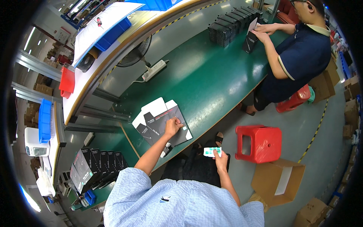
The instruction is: The person applies small green labels to black product boxes on a green workbench. They pick up each box, place a label on its surface, and set it aside, repeating the process for multiple units.
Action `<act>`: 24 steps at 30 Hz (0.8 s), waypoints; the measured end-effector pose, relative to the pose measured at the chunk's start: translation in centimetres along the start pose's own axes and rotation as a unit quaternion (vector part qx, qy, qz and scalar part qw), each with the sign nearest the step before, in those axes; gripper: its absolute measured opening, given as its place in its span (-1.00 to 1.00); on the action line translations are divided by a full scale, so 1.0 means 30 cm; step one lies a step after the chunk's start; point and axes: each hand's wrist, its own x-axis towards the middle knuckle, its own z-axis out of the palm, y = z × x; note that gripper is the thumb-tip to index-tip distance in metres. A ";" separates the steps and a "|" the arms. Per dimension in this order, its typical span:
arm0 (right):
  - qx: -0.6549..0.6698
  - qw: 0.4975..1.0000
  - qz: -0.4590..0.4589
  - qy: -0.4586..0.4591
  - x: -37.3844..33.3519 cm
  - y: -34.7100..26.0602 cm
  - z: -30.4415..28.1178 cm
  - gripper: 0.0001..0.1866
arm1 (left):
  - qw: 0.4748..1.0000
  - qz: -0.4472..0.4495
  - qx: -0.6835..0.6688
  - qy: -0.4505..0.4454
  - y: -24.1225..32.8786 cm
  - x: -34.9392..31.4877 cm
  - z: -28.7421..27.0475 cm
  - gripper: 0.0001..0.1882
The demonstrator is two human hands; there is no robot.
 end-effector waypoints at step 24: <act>-0.170 0.940 -0.246 -0.163 0.396 -0.715 0.216 -0.79 | 0.954 -0.190 0.067 0.223 -0.189 -0.407 -0.035 -0.36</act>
